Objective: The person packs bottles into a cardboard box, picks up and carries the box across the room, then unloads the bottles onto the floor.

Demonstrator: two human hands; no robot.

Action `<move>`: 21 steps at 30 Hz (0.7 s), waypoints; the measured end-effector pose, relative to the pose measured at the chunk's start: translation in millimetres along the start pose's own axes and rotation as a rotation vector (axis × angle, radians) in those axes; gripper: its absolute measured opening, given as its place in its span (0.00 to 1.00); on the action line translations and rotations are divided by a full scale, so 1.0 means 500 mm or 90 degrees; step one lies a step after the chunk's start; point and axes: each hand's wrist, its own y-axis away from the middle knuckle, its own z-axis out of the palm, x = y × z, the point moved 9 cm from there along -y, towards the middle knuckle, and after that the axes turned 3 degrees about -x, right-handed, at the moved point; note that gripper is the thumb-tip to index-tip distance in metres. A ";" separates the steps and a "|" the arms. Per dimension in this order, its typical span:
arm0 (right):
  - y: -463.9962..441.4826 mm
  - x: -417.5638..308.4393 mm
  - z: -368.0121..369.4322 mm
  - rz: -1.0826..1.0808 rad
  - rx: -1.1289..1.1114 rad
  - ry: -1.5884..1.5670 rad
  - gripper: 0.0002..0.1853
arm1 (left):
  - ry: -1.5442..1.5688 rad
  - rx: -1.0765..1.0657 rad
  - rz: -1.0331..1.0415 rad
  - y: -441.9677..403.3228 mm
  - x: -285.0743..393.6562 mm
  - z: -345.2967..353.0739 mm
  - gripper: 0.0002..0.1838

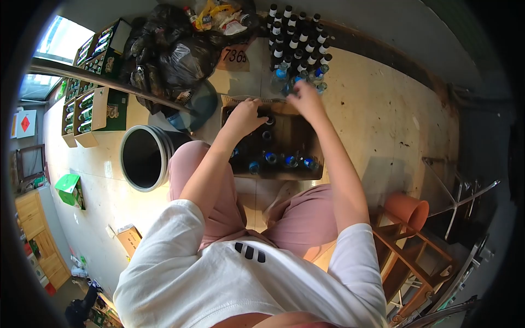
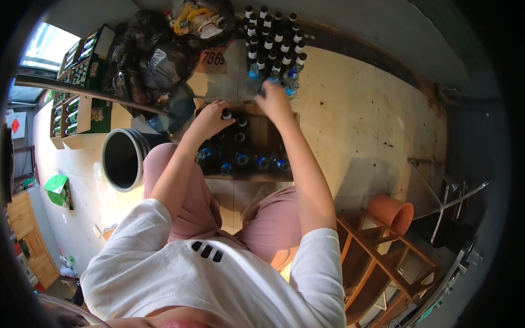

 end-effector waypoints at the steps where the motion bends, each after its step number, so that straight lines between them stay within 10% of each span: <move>1: 0.015 -0.028 0.058 -0.025 -0.153 -0.020 0.21 | -0.013 0.000 0.005 -0.001 0.001 -0.001 0.24; 6: 0.101 -0.043 0.248 -0.184 -0.431 0.083 0.25 | -0.006 0.020 0.015 0.001 -0.009 -0.007 0.24; 21: 0.137 -0.068 0.280 -0.268 -0.313 0.132 0.17 | 0.001 0.035 -0.018 0.017 -0.021 -0.022 0.24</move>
